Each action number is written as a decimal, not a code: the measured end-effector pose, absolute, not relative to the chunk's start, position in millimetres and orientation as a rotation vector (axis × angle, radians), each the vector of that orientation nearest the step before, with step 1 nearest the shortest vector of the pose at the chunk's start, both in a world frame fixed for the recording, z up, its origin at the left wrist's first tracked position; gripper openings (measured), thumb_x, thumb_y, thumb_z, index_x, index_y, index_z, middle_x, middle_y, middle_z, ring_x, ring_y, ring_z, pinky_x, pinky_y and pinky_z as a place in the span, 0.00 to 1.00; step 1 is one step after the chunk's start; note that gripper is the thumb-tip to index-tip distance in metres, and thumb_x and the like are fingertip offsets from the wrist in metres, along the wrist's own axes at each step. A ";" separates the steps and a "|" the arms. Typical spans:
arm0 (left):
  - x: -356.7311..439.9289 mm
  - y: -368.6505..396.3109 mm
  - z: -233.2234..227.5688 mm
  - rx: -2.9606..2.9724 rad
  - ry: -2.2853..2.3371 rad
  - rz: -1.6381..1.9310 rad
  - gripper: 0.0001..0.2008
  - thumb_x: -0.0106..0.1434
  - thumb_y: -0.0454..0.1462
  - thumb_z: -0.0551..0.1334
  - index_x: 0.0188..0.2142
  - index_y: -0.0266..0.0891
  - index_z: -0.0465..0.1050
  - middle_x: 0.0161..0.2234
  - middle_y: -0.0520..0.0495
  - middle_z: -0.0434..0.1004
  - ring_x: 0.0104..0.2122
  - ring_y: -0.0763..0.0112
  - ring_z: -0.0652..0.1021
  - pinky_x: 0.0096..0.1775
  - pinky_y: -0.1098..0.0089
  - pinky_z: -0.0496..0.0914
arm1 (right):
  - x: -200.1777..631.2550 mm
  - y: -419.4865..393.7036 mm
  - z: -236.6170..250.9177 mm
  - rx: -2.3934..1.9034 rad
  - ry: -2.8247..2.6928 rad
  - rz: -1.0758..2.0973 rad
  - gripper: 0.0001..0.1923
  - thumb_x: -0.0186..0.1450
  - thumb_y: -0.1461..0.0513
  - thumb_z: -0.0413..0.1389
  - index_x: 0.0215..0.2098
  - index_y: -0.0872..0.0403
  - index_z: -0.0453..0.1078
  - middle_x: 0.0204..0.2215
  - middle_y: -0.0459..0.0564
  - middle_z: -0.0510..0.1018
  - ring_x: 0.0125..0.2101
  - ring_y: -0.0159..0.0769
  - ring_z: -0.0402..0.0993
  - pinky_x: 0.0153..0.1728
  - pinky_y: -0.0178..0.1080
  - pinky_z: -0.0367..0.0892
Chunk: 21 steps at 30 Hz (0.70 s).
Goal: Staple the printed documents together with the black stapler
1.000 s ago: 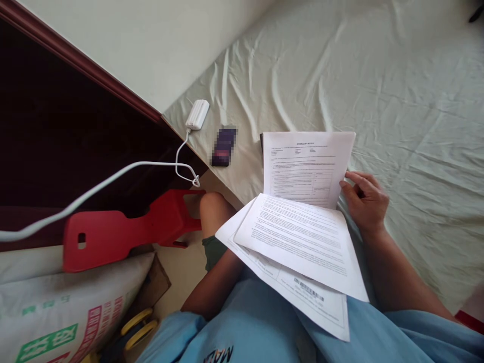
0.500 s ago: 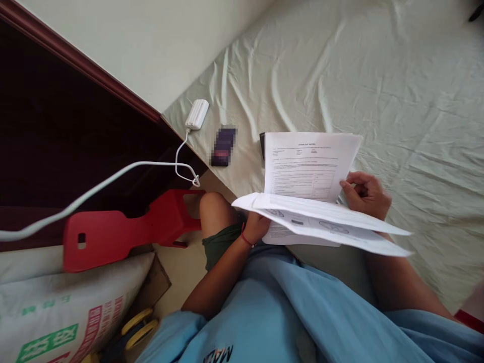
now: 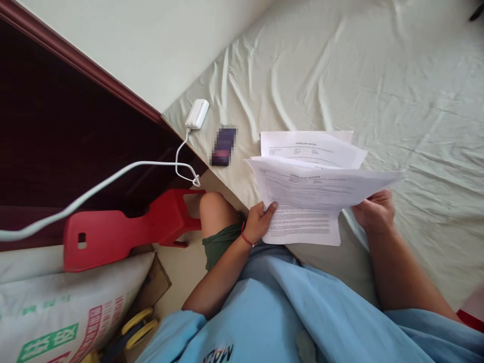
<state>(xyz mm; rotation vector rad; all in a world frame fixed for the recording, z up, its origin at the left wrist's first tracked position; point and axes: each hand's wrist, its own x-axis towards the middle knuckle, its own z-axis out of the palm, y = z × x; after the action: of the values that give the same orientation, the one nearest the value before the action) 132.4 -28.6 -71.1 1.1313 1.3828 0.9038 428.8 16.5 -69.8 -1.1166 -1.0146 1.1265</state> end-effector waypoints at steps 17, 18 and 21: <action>133.2 -28.4 -69.9 1.066 1.328 0.965 0.32 0.65 0.61 0.66 0.51 0.36 0.82 0.52 0.38 0.86 0.53 0.51 0.83 0.58 0.54 0.75 | 427.8 15.9 -66.5 -0.859 -0.939 1.309 0.09 0.59 0.57 0.75 0.36 0.46 0.82 0.33 0.45 0.84 0.36 0.36 0.80 0.39 0.38 0.77; 133.2 -28.6 -70.2 1.058 1.325 0.968 0.32 0.65 0.61 0.67 0.51 0.36 0.81 0.52 0.38 0.86 0.53 0.51 0.83 0.58 0.54 0.74 | 427.7 15.2 -66.8 -0.841 -0.950 1.331 0.09 0.60 0.57 0.74 0.36 0.46 0.82 0.35 0.46 0.85 0.38 0.39 0.82 0.43 0.41 0.78; 133.6 -28.8 -70.0 1.049 1.323 0.976 0.31 0.65 0.60 0.67 0.51 0.36 0.81 0.51 0.38 0.86 0.52 0.51 0.83 0.57 0.55 0.74 | 430.6 11.3 -70.4 -0.797 -0.966 1.429 0.10 0.60 0.56 0.73 0.39 0.45 0.83 0.38 0.49 0.88 0.42 0.47 0.85 0.48 0.51 0.79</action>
<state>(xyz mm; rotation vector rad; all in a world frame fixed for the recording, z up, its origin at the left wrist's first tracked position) 133.6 -28.8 -70.0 1.0488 1.3230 0.9761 430.6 11.3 -70.4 -0.7967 -0.9656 1.4292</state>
